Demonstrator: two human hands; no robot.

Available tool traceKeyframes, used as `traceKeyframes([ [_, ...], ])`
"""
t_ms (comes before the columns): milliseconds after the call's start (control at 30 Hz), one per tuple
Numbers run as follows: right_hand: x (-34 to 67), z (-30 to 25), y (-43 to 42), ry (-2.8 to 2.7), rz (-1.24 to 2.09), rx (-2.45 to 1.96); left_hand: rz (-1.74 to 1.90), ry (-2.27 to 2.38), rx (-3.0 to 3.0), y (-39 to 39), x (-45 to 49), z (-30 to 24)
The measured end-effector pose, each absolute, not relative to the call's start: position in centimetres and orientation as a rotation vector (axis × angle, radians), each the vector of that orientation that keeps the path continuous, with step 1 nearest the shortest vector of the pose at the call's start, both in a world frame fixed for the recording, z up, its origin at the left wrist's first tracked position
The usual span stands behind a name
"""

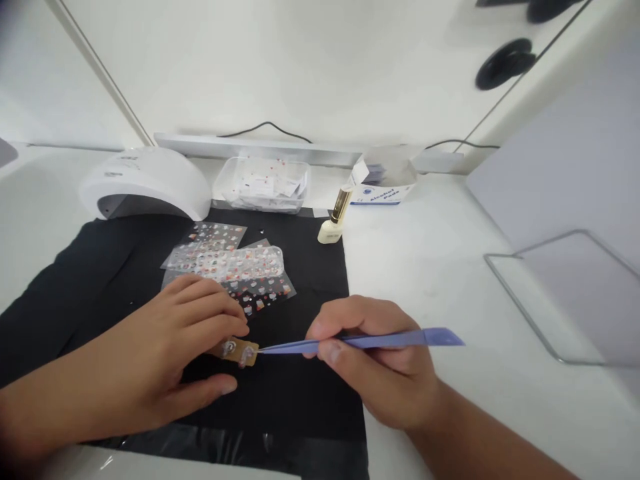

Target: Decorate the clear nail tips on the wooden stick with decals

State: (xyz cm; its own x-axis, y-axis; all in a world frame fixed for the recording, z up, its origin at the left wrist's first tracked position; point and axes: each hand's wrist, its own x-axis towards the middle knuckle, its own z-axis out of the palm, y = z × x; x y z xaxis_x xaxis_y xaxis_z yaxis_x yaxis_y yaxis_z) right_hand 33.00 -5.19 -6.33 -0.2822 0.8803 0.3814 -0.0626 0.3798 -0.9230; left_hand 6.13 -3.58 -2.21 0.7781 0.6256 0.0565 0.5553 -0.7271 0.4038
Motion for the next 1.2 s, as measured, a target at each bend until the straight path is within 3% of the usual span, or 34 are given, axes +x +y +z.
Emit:
traceKeyframes([
  [1200,32.2,-6.6,-5.8,-1.617,1.124,-0.905,0.32,0.899,2.643,-3.7,7.0,-2.6],
])
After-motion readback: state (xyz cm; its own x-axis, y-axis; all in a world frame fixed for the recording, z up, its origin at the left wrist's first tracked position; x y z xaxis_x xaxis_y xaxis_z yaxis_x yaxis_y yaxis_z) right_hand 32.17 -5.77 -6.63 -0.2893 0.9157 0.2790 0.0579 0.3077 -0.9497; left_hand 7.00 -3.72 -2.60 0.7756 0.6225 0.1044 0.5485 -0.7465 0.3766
